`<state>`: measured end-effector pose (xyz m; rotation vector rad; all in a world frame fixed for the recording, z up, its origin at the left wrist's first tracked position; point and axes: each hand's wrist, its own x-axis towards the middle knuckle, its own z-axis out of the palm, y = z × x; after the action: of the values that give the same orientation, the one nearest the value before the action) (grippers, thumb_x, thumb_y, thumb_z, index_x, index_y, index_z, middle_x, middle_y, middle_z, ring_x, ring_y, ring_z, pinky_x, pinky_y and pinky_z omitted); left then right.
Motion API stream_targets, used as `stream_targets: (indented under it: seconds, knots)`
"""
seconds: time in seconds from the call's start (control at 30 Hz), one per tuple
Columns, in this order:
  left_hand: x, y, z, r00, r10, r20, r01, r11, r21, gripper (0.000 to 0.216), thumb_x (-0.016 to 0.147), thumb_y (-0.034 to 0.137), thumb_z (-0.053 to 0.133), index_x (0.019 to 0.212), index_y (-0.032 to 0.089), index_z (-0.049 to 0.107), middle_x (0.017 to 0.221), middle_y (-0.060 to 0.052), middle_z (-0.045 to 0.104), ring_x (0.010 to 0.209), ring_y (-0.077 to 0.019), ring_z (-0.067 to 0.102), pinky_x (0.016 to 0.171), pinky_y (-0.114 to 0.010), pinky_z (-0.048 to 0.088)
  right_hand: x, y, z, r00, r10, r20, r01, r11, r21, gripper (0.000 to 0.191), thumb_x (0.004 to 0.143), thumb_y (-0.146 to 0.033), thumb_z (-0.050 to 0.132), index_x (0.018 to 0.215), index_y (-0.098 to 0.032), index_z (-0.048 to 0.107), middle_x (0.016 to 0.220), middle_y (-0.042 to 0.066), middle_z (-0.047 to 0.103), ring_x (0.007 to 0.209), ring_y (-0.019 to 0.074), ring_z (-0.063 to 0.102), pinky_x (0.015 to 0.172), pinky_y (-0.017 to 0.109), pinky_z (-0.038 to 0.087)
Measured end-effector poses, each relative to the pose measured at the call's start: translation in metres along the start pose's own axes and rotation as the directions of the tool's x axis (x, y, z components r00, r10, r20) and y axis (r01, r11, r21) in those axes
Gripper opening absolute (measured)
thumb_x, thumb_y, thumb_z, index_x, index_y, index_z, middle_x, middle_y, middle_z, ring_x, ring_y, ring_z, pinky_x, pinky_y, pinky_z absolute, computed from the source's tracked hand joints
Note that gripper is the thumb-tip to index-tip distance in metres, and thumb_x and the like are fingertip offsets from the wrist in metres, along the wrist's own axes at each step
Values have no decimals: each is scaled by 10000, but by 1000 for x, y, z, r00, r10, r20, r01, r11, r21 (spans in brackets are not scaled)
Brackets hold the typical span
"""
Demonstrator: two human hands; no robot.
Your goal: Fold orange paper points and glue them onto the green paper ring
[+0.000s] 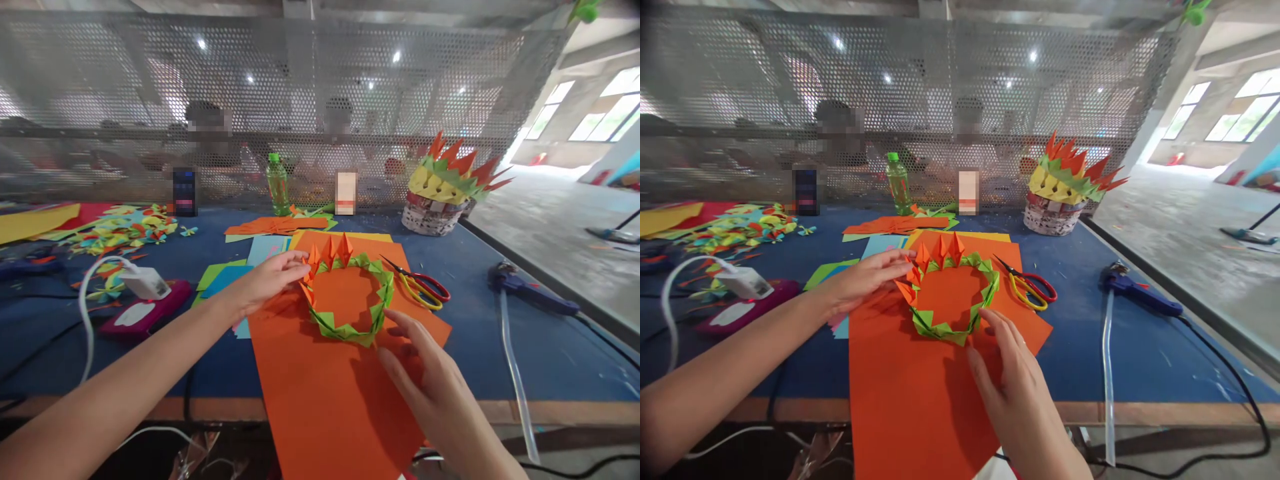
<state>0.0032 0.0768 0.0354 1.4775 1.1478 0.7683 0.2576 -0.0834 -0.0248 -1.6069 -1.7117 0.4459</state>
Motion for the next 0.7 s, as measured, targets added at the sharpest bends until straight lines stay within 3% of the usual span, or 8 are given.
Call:
stream_targets:
  seconds: [0.2,0.4,0.5,0.6,0.67,0.7]
  knots:
    - [23,3,-5,996,75,-46,-71,994,82,361,941,402,684,1192,147,639,1158,-96,684,1017,-234,676,884,-428,562,10,-4,4,997,-77,-17,77,996,-36,421,1005,-444,466,1407,-315,472,1319,85,662,1234,249,642,993,428,553]
    - [18,1,-12,958,240,-155,-212,961,180,430,943,541,610,1177,181,647,1227,-132,688,1105,-275,663,947,-407,534,6,3,6,994,-94,-59,93,995,-28,379,1025,-412,474,1399,-348,460,1370,58,603,1189,201,635,948,348,553]
    - [3,2,-11,895,395,-207,-332,900,284,406,974,529,576,1191,191,628,1284,-115,656,1142,-265,633,1027,-417,479,4,5,7,993,-94,-75,94,996,2,370,1032,-391,481,1399,-345,460,1380,54,581,1143,174,641,911,292,548]
    - [-18,7,-5,820,548,-166,-449,795,407,308,959,448,640,1173,226,649,1266,-77,667,1153,-260,612,1086,-423,426,4,5,7,991,-104,-90,104,995,-1,369,1029,-389,492,1393,-331,471,1353,65,587,1125,175,645,896,278,545]
    - [-32,8,2,761,647,-38,-548,674,495,205,931,345,693,1104,236,690,1221,-60,689,1188,-265,591,1113,-416,397,5,4,7,988,-115,-101,115,993,-13,361,1029,-381,491,1386,-332,477,1327,59,594,1116,171,647,895,271,543]
    - [-37,8,5,686,722,94,-624,517,586,175,955,295,660,1116,230,684,1183,-63,702,1155,-259,605,1088,-417,408,5,4,7,987,-118,-106,117,993,-22,361,1029,-374,490,1387,-333,478,1287,54,609,1082,163,656,875,262,545]
